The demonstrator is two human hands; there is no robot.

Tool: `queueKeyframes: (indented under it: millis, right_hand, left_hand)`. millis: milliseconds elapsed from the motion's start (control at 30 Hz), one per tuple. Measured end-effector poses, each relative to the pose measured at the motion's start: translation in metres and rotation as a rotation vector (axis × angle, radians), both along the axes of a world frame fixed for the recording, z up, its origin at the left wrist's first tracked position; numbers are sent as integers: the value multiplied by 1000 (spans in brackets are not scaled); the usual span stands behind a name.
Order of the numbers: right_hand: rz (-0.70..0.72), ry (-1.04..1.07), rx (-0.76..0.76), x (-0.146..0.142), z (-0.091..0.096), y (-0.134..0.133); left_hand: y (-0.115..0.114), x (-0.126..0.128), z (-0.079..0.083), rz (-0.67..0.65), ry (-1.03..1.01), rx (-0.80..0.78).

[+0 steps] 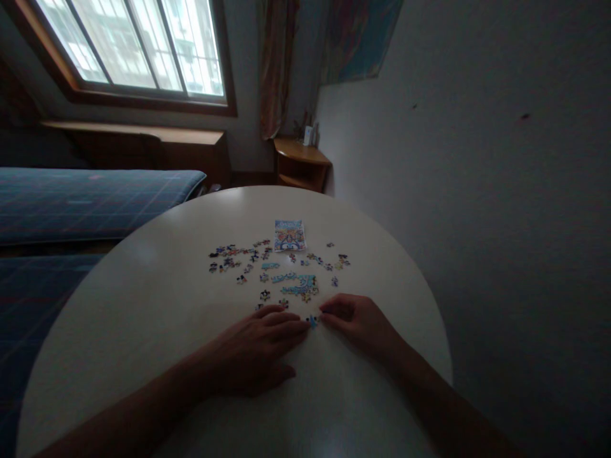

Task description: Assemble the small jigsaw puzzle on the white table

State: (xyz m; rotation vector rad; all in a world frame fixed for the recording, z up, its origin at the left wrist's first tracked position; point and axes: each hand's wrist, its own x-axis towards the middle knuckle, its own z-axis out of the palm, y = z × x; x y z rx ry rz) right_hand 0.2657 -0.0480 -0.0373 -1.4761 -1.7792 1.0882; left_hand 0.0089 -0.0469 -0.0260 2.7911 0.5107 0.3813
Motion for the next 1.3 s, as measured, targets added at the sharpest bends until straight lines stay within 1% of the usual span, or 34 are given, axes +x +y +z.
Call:
queueKeyframes:
  millis: [100,167,233,300,500,767,1000,1167,1300]
  right_hand:
    - [1,-74,94,-1,-7,0]
    - [-4,-160,163,0,-5,1]
    - [-6,-215,201,1,-2,2]
    - [0,-226,208,2,-1,2]
    - [22,-151,175,1,-1,2]
    - [77,-243,310,-2,0,2]
    - [131,-267,347,2,-3,1]
    - [115,-306,358,0,-4,-3]
    - [99,-318,353,-2,-3,-3]
  left_hand:
    - [2,-1,0,9,-14,24]
    - [2,-1,0,11,-17,37]
    - [3,0,-1,16,-11,35]
    - [3,0,-1,17,2,34]
    - [3,1,0,18,55,44]
    - [4,0,-2,7,26,31]
    - [4,0,-1,6,93,23]
    - [4,0,1,4,71,10]
    - [4,1,1,5,71,29]
